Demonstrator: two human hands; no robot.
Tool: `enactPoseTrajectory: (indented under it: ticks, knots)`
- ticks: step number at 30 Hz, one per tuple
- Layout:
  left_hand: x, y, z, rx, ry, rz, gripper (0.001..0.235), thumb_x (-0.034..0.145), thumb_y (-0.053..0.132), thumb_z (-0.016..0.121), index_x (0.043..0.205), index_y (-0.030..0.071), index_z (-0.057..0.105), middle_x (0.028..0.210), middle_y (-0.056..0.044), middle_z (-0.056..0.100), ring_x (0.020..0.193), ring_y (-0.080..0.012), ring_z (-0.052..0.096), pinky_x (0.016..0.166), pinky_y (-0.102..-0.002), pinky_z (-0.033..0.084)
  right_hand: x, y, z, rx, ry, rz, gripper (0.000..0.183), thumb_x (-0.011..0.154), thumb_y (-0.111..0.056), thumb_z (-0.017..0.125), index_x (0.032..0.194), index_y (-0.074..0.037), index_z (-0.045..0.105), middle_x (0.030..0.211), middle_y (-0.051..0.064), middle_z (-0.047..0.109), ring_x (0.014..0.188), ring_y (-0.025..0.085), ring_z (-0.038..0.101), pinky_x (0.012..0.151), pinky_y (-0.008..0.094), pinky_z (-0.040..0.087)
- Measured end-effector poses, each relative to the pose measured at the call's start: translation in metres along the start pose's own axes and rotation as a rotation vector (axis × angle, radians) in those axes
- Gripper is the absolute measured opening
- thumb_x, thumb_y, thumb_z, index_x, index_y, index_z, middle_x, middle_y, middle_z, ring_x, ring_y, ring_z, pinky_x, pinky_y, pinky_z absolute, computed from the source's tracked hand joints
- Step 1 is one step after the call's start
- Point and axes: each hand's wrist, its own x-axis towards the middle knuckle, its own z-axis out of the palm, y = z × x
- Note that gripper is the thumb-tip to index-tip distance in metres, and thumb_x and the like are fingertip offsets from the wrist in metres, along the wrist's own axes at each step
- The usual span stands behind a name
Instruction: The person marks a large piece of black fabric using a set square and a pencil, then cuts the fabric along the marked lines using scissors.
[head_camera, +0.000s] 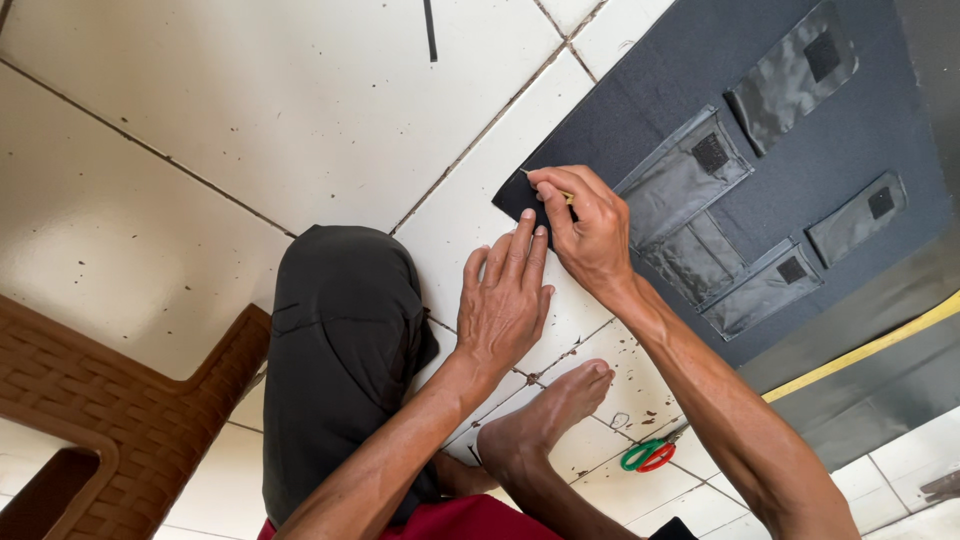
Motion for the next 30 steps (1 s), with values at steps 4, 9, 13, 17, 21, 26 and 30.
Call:
enactPoseTrajectory:
  ticks: [4,9,13,17,21,26,30]
  knots:
    - [-0.001,0.000,0.003,0.001,-0.009,-0.009,0.063,0.086,0.022,0.069,0.142,0.003,0.046,0.154,-0.019,0.033,0.127,-0.0286,0.042,0.104,-0.047,0.027,-0.004,0.000,0.004,0.015,-0.007,-0.001,0.014,0.098,-0.007,0.059,0.105,-0.006,0.072,0.089,0.006,0.071,0.076,0.023,0.070,0.071,0.034,0.055]
    - [-0.002,0.000,0.006,0.037,-0.004,-0.011,0.069,0.084,0.026,0.070,0.144,0.004,0.043,0.153,-0.018,0.035,0.129,-0.0276,0.041,0.105,-0.047,0.027,-0.009,0.000,0.006,0.047,-0.060,-0.032,0.015,0.097,-0.007,0.059,0.104,-0.006,0.071,0.090,0.007,0.071,0.081,0.027,0.070,0.073,0.035,0.055]
    - [-0.002,0.001,0.005,0.031,-0.009,-0.009,0.069,0.085,0.024,0.070,0.144,0.005,0.042,0.155,-0.018,0.032,0.128,-0.0274,0.041,0.105,-0.047,0.026,0.004,0.000,-0.003,0.038,-0.060,-0.051,0.015,0.098,-0.006,0.057,0.104,-0.004,0.071,0.091,0.010,0.071,0.081,0.032,0.069,0.073,0.040,0.055]
    - [-0.002,0.001,0.003,0.015,-0.002,-0.002,0.066,0.085,0.023,0.070,0.143,0.003,0.045,0.155,-0.018,0.032,0.127,-0.0287,0.042,0.104,-0.047,0.028,0.020,0.013,-0.018,-0.028,0.047,-0.041,0.014,0.100,-0.003,0.057,0.105,-0.001,0.070,0.089,0.011,0.069,0.078,0.029,0.069,0.072,0.039,0.055]
    - [0.000,0.000,0.003,0.028,-0.015,0.002,0.064,0.085,0.023,0.069,0.142,0.003,0.046,0.155,-0.018,0.033,0.128,-0.0290,0.041,0.104,-0.047,0.027,0.038,0.019,-0.030,-0.064,0.144,-0.050,0.014,0.101,-0.003,0.058,0.105,0.000,0.071,0.086,0.011,0.069,0.076,0.028,0.070,0.072,0.038,0.055]
    - [0.000,0.001,0.004,0.020,-0.024,-0.001,0.063,0.086,0.023,0.068,0.141,0.003,0.046,0.154,-0.018,0.033,0.128,-0.0291,0.040,0.104,-0.047,0.027,0.047,0.025,-0.034,-0.050,0.217,-0.018,0.015,0.103,-0.004,0.054,0.105,0.000,0.069,0.086,0.013,0.068,0.076,0.028,0.071,0.071,0.038,0.054]
    - [0.000,0.001,0.004,0.030,-0.031,-0.006,0.064,0.085,0.025,0.068,0.142,0.004,0.046,0.155,-0.017,0.033,0.128,-0.0283,0.040,0.104,-0.047,0.027,0.050,0.027,-0.034,-0.045,0.274,0.021,0.015,0.102,-0.005,0.055,0.103,-0.002,0.070,0.085,0.013,0.068,0.075,0.028,0.071,0.071,0.038,0.055]
